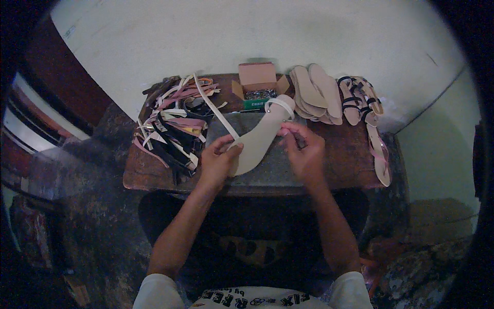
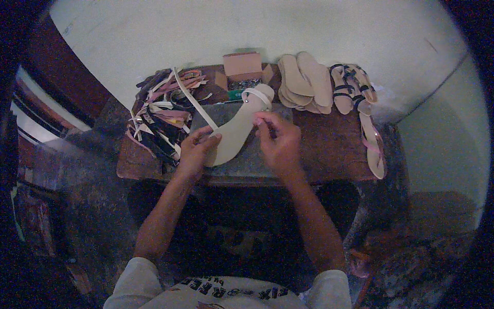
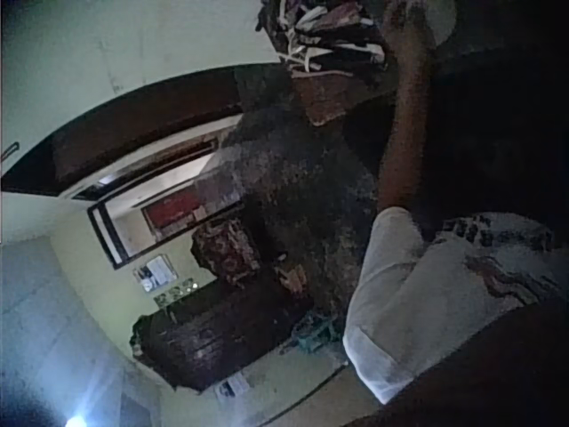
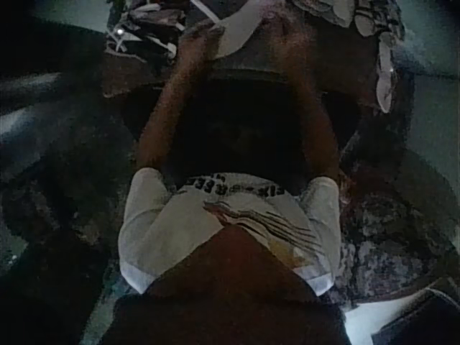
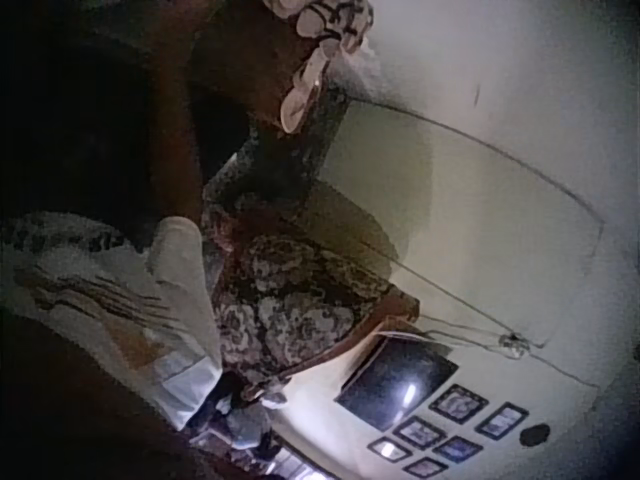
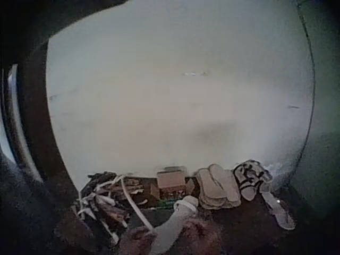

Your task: The person assembles a sandal by attaching a white strap to a beige sole using a metal pin. They position the strap, insert the pin through the sole and strap, and then secure it by hand.

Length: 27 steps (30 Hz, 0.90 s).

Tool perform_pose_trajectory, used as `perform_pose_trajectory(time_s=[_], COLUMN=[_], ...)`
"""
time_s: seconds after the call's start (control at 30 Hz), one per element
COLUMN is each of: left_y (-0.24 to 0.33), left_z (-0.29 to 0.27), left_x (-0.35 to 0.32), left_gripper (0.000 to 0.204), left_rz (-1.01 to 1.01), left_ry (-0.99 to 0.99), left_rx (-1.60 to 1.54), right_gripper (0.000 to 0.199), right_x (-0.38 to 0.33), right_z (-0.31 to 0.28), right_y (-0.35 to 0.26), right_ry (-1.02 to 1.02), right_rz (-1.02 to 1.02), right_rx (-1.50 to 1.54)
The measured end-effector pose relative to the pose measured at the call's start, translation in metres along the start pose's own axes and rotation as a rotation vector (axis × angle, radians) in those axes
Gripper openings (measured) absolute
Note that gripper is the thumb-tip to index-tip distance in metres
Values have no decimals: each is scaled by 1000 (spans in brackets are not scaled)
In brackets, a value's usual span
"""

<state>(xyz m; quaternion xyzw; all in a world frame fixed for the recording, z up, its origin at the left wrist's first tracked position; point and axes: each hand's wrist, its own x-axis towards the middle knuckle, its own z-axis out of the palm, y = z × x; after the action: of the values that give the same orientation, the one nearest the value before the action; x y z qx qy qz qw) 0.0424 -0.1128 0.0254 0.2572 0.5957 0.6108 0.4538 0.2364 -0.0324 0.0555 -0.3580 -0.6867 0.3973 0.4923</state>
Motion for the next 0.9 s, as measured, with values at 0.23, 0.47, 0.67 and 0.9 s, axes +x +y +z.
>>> perform_pose_trajectory(time_s=[0.23, 0.47, 0.67, 0.9], left_y=[-10, -17, -10, -2], left_z=[5, 5, 5, 5], left_x=[6, 8, 3, -4], left_gripper=[40, 43, 41, 48], left_rz=[62, 87, 87, 62], left_ry=[63, 83, 96, 55], left_rx=[-73, -5, -14, 7], right_gripper=[16, 17, 14, 11], right_x=[13, 10, 10, 6], right_z=[-31, -11, 6, 10], right_y=[38, 57, 57, 44], right_ry=[-30, -109, -92, -53], right_rz=[-34, -78, -113, -70], right_rx=[-272, -614, -753, -736])
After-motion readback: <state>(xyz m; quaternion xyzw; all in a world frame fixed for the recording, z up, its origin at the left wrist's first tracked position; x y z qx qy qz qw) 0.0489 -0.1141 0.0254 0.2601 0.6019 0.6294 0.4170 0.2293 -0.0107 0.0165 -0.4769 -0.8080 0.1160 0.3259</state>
